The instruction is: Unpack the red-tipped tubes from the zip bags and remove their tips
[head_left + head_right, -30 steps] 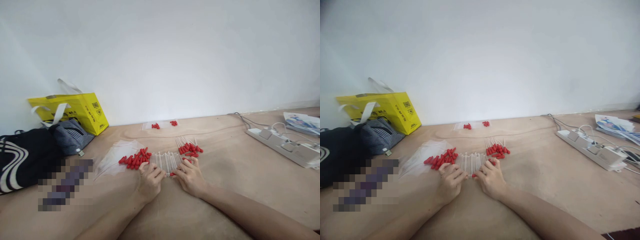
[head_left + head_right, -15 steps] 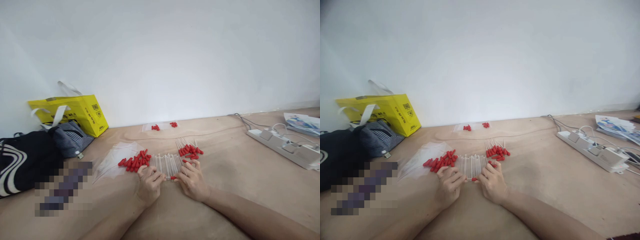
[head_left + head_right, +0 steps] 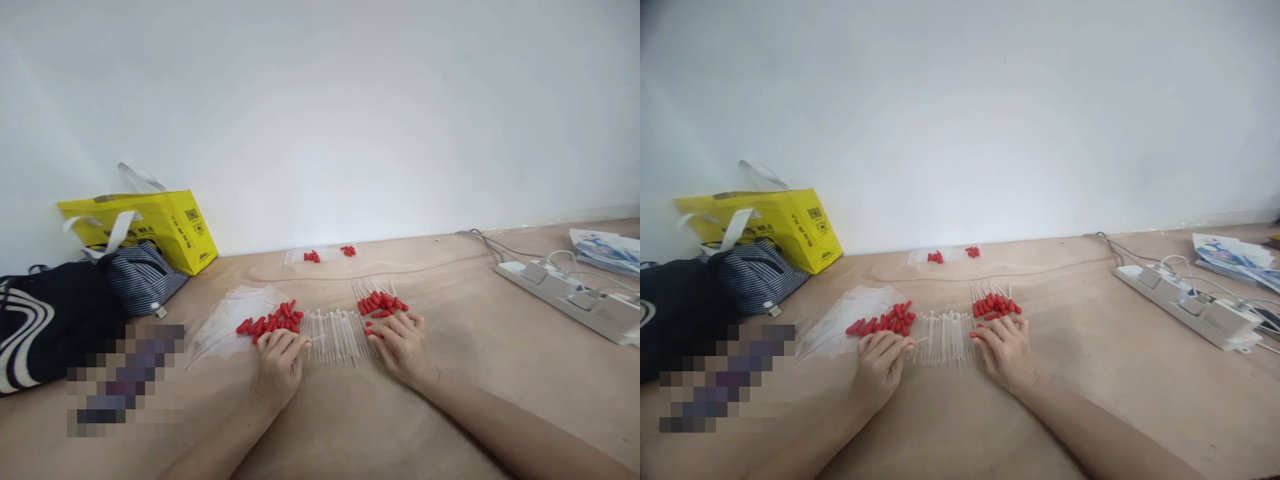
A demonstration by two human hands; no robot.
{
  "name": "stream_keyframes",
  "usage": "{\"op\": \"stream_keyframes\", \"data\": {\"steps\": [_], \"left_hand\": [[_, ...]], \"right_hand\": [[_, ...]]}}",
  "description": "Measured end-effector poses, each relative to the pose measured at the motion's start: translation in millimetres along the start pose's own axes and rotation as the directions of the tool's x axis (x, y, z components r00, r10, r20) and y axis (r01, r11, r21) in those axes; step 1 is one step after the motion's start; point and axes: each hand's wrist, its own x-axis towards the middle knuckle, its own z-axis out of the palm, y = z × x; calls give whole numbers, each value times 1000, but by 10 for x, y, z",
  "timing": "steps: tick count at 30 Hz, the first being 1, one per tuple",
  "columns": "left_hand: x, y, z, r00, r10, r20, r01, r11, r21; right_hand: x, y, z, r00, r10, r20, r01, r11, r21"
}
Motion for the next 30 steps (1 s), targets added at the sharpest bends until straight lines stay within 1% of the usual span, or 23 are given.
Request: {"op": "stream_keyframes", "data": {"steps": [2,3,5,7,8,11,13,14,17,19,22,26,27,28,29,30], "left_hand": [[54,-65,-3,990,-120,77,124,991,-46],[89,-93,-2,972,-192,132,203,977,-70],[169,-142,0,909,-325,261,362,926,-106],[261,-179,-3,825,-409,390,483,869,-110],[308,-192,-4,784,-436,443,525,846,-96],[438,-217,3,668,-478,570,582,813,0],[500,-225,26,615,-485,622,579,813,62],[521,-228,42,600,-483,638,573,816,80],[549,-231,95,579,-478,660,562,821,101],[552,-228,119,574,-479,665,559,822,110],[554,-209,125,580,-481,658,556,824,112],[545,-172,96,589,-461,664,549,831,90],[532,-165,89,596,-455,662,546,834,81],[511,-159,84,618,-453,643,541,838,71],[482,-156,81,655,-452,605,531,846,58],[446,-156,81,704,-451,548,515,856,43]], "right_hand": [[26,88,5,995,90,31,-89,995,-35],[37,124,15,990,135,52,-132,990,-53],[54,177,42,972,213,95,-205,975,-87],[66,206,70,954,272,125,-259,959,-115],[72,213,81,948,289,134,-274,954,-123],[92,222,90,946,289,145,-274,954,-119],[104,227,77,951,279,132,-266,958,-110],[107,230,68,952,281,123,-268,957,-109],[109,244,44,951,294,96,-283,952,-115],[104,257,39,950,299,84,-289,950,-119],[105,289,49,946,315,73,-302,942,-147],[163,358,74,934,354,44,-334,912,-240],[190,375,80,933,358,40,-336,904,-264],[221,388,87,933,358,41,-332,899,-285],[253,398,94,934,353,49,-323,897,-302],[284,405,102,937,343,65,-307,898,-314]]}}
